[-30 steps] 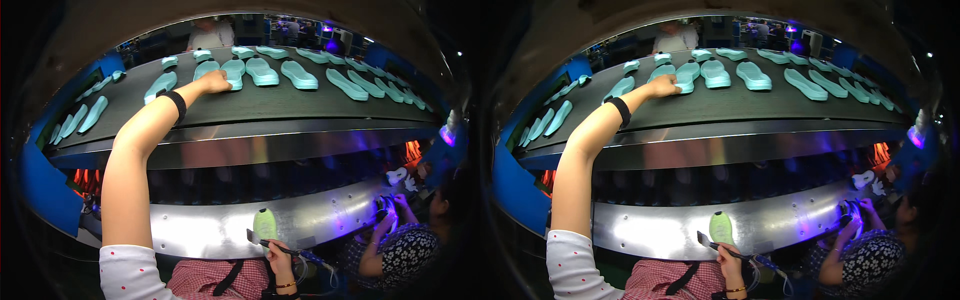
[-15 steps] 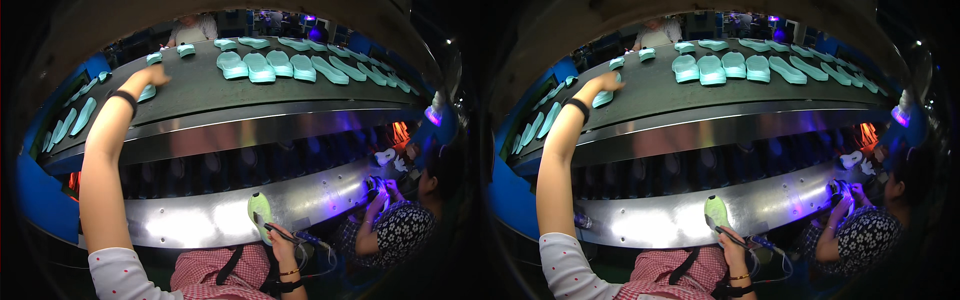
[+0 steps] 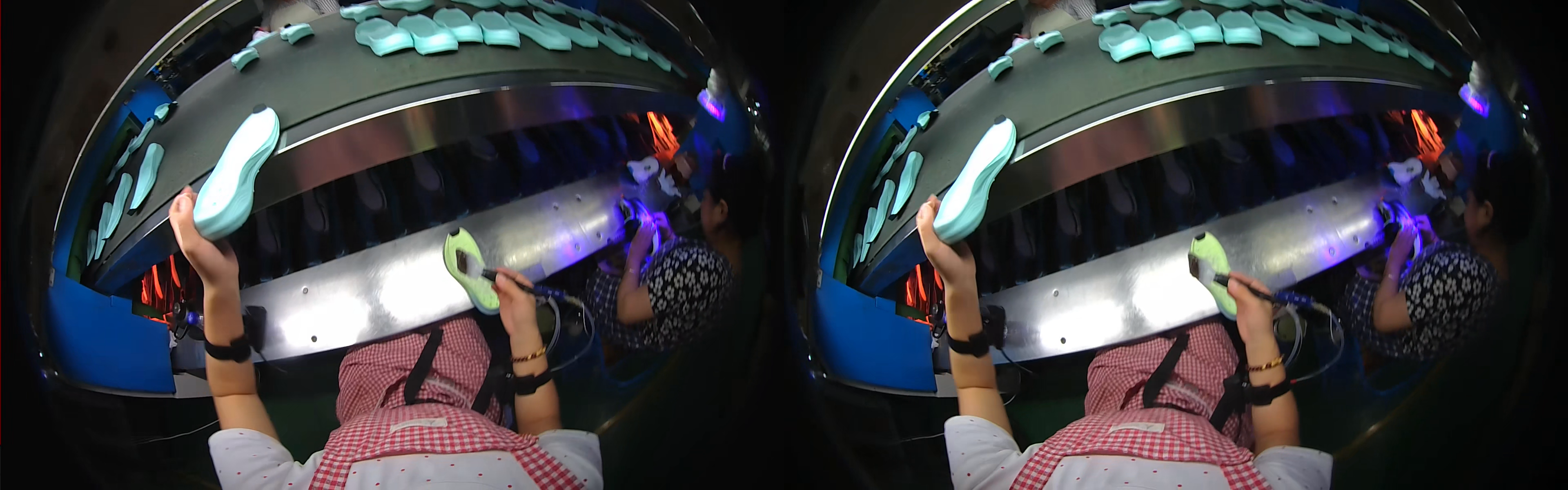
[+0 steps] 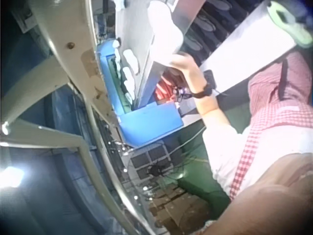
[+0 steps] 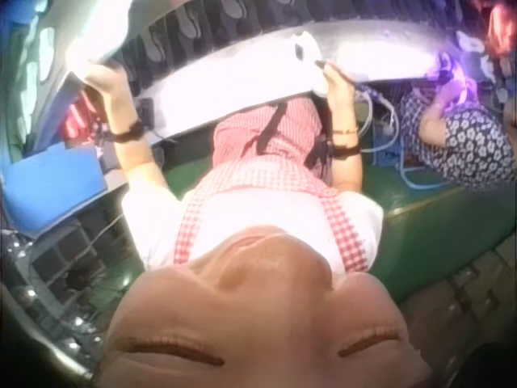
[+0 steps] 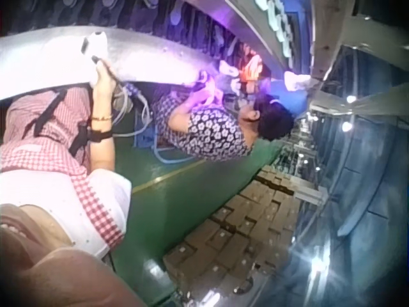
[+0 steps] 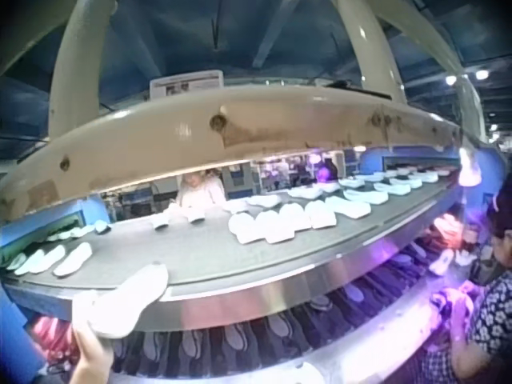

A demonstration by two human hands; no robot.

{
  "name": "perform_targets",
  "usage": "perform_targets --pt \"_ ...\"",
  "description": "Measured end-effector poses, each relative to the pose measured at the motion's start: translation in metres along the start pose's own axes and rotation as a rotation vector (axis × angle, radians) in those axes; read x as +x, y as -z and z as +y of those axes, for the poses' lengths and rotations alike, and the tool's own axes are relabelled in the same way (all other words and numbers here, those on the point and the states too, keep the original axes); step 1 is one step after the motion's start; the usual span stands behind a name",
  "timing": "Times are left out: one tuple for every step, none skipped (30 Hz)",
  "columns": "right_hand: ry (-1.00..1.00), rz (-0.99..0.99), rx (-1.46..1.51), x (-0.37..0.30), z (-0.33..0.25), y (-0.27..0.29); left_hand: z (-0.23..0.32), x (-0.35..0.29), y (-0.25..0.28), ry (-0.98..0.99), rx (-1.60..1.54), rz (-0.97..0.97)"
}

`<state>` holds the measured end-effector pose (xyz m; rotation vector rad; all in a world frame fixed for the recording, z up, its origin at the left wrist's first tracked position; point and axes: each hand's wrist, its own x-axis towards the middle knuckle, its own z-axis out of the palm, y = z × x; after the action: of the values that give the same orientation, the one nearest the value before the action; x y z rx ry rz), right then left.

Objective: Applying glue or primer to shoe soles using a brush on a footwear assembly line.

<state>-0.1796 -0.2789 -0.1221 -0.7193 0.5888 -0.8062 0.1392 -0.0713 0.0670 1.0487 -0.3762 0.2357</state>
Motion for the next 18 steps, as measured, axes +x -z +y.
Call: perform_targets --pt "0.009 0.021 0.0 0.003 -0.004 -0.002 -0.005 -0.004 0.013 0.202 -0.151 -0.118" --pt "0.032 0.025 0.028 0.008 -0.003 0.001 -0.011 -0.002 0.033 0.478 -0.178 -0.264" --pt "0.056 0.037 0.054 0.008 -0.001 0.005 -0.015 -0.003 0.052 0.763 -0.206 -0.408" --pt "0.065 0.036 0.034 0.005 -0.004 0.002 -0.014 -0.018 0.056 0.784 -0.176 -0.329" --pt "0.08 0.027 0.02 0.003 -0.007 -0.004 -0.022 -0.034 0.072 0.61 -0.082 -0.449" --pt "0.076 0.012 -0.013 0.001 -0.008 -0.003 -0.023 -0.054 0.07 0.666 -0.291 -0.561" --pt "0.079 0.03 -0.01 0.001 -0.005 -0.001 -0.025 -0.076 0.066 0.713 -0.506 -0.667" --pt "0.069 0.026 -0.008 0.0 -0.002 0.0 -0.03 -0.09 0.073 0.879 -0.585 -0.667" --pt "0.055 0.017 -0.012 -0.002 0.0 0.001 -0.044 -0.104 0.084 1.043 -0.666 -0.654" --pt "0.044 0.017 -0.024 -0.003 0.004 0.001 -0.064 -0.117 0.089 1.123 -0.886 -0.73" --pt "0.028 0.006 -0.029 -0.005 0.004 -0.001 -0.082 -0.131 0.093 1.186 -1.105 -0.797" --pt "0.03 -0.015 -0.042 -0.006 0.004 -0.004 -0.098 -0.143 0.098 1.169 -0.679 -0.815" --pt "0.032 -0.036 -0.053 -0.008 0.004 -0.007 -0.107 -0.153 0.1 1.126 -0.254 -0.808" --pt "0.019 -0.048 -0.057 -0.011 0.005 -0.012 -0.105 -0.165 0.085 1.157 -0.295 -0.823" --pt "-0.012 -0.107 -0.026 -0.016 0.005 -0.02 -0.103 -0.178 0.069 1.185 -0.335 -0.836" --pt "-0.04 -0.163 0.006 -0.021 0.004 -0.029 -0.108 -0.19 0.062 1.236 -0.507 -0.792" --pt "-0.053 -0.178 0.007 -0.025 0.006 -0.039 -0.112 -0.199 0.058 1.277 -0.679 -0.743" --pt "-0.078 -0.226 0.004 -0.029 0.006 -0.048 -0.112 -0.205 0.051 1.345 -0.834 -0.723"
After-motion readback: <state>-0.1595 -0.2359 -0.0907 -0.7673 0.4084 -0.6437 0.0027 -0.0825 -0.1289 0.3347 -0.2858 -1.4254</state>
